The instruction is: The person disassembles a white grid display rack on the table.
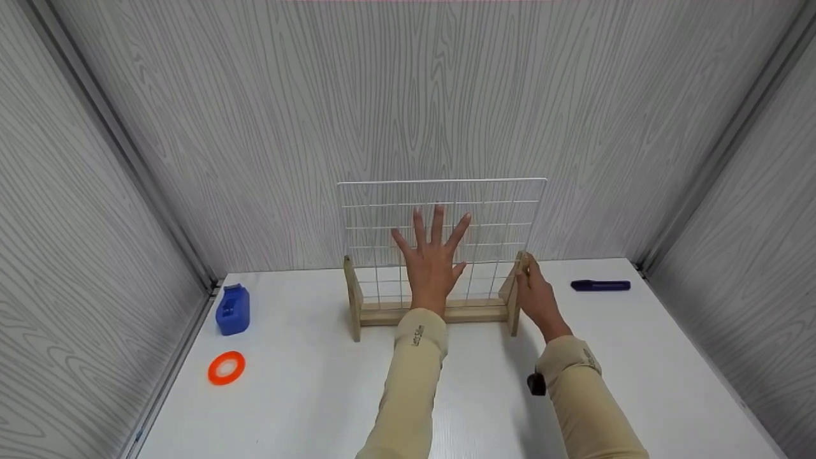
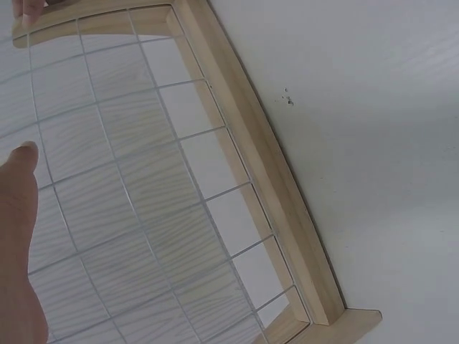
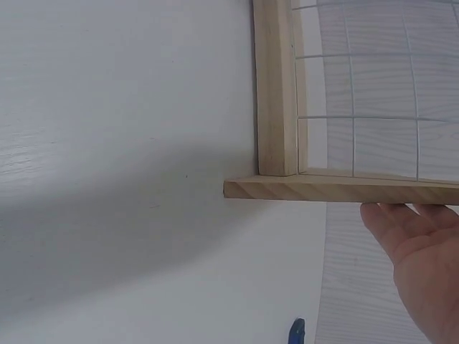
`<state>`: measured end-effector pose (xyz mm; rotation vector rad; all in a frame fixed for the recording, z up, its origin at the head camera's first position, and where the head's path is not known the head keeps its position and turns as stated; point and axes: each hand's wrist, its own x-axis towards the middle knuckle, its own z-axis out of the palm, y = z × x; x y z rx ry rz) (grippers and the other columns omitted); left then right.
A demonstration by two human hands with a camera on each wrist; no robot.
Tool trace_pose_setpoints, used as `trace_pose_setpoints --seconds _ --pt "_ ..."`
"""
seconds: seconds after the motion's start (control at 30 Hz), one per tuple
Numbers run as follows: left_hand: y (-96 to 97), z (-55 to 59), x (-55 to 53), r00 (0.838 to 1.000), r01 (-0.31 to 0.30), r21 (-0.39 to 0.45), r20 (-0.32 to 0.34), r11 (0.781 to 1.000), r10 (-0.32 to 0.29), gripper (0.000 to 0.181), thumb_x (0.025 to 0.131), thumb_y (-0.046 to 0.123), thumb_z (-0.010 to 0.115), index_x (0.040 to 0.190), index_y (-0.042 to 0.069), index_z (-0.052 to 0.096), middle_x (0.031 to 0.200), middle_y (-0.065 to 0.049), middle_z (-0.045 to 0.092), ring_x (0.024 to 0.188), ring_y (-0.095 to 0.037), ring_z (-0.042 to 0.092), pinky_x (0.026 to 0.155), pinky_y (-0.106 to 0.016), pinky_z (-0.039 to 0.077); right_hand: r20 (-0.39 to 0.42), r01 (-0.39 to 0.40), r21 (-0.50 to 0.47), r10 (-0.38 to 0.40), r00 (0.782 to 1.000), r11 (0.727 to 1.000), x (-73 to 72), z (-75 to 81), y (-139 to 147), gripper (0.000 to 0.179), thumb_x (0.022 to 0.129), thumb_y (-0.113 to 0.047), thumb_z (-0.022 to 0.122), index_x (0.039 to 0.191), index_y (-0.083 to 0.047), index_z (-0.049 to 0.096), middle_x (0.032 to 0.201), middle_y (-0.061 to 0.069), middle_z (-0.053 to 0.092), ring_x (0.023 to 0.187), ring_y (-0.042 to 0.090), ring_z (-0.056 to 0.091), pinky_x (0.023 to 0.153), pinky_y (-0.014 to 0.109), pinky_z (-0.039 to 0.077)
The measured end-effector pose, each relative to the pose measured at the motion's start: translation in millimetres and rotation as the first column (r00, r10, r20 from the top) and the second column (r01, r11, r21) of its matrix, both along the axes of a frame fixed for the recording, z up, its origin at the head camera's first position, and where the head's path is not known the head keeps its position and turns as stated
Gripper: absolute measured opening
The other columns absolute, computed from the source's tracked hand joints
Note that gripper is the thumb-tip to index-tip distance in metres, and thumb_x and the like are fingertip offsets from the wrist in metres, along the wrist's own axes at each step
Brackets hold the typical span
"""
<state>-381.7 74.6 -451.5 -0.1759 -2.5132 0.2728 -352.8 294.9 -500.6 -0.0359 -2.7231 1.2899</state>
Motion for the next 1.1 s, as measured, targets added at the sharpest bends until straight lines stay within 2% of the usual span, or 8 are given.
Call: trace_pose_setpoints --seconds 0.2,0.37,0.57,0.63,0.7,0.8,0.93,1.1 --pt "1.8 -0.8 -1.8 1.000 0.000 -0.014 0.003 1.000 0.000 0.107 0.085 0.080 0.055 0.157 0.048 -0.017 0.173 -0.006 0.004 0.157 -0.040 0.016 0.112 -0.077 0.027 -0.053 0.050 0.026 -0.048 0.997 0.998 -0.1 -0.3 0 0.056 0.112 -0.026 0.027 0.162 -0.004 0.014 0.159 0.029 0.034 0.144 0.048 0.038 0.119 0.059 0.032" --pt "2.9 -2.4 -1.7 1.000 0.011 -0.012 0.019 1.000 -0.010 0.107 0.086 0.075 0.060 0.158 0.048 -0.014 0.173 -0.007 0.006 0.156 -0.039 0.022 0.112 -0.078 0.026 -0.066 0.090 0.053 -0.087 0.994 0.995 -0.9 -3.7 1 0.054 0.112 -0.025 0.029 0.161 -0.003 0.020 0.156 0.028 0.040 0.140 0.048 0.043 0.117 0.060 0.035" --pt "3.2 -6.2 -1.7 0.999 0.028 0.004 -0.021 1.000 -0.028 0.106 0.085 0.068 0.068 0.160 0.047 -0.004 0.169 -0.008 0.018 0.153 -0.037 0.028 0.111 -0.078 0.026 -0.115 0.124 0.082 -0.114 0.987 0.989 -1.9 -8.4 1 0.051 0.112 -0.027 0.031 0.156 -0.002 0.032 0.150 0.028 0.048 0.134 0.049 0.050 0.111 0.062 0.041" --pt "3.5 -7.0 -2.6 0.999 0.034 0.014 -0.042 0.999 -0.033 0.104 0.086 0.065 0.069 0.160 0.048 -0.002 0.167 -0.008 0.022 0.152 -0.036 0.030 0.111 -0.078 0.027 -0.142 0.133 0.089 -0.119 0.983 0.987 -1.7 -9.4 1 0.047 0.112 -0.026 0.032 0.150 -0.001 0.041 0.134 0.031 0.059 0.120 0.050 0.060 0.101 0.061 0.048" --pt "3.9 -7.9 -4.3 0.997 0.039 0.020 -0.060 0.999 -0.038 0.101 0.088 0.061 0.069 0.160 0.048 -0.001 0.166 -0.007 0.025 0.150 -0.036 0.031 0.111 -0.077 0.028 -0.174 0.144 0.097 -0.125 0.977 0.985 -1.8 -10.1 0 0.043 0.112 -0.025 0.033 0.144 -0.001 0.047 0.112 0.030 0.065 0.099 0.046 0.065 0.089 0.058 0.052" --pt "4.0 -9.3 -6.8 0.996 0.043 0.029 -0.082 0.999 -0.041 0.101 0.089 0.058 0.070 0.160 0.048 -0.002 0.163 -0.008 0.028 0.149 -0.035 0.033 0.110 -0.077 0.029 -0.198 0.156 0.103 -0.133 0.971 0.982 -2.0 -10.4 -1 0.040 0.111 -0.024 0.034 0.140 -0.002 0.051 0.086 0.020 0.059 0.078 0.035 0.058 0.077 0.053 0.049" --pt "3.1 -11.2 -8.1 0.996 0.032 0.017 -0.084 0.999 -0.031 0.108 0.087 0.060 0.071 0.159 0.046 -0.008 0.164 -0.009 0.025 0.149 -0.036 0.031 0.110 -0.077 0.029 -0.198 0.169 0.088 -0.149 0.969 0.982 -1.9 -10.3 -4 0.043 0.111 -0.024 0.035 0.146 -0.002 0.048 0.087 0.019 0.060 0.080 0.032 0.058 0.081 0.052 0.050" --pt "1.9 -15.0 -8.5 0.997 0.006 -0.010 -0.075 1.000 -0.007 0.111 0.087 0.065 0.067 0.159 0.044 -0.016 0.165 -0.010 0.018 0.150 -0.036 0.028 0.112 -0.078 0.026 -0.221 0.184 0.101 -0.159 0.962 0.978 -1.3 -12.1 -8 0.043 0.111 -0.023 0.035 0.145 0.000 0.048 0.102 0.028 0.066 0.089 0.042 0.064 0.085 0.059 0.051"
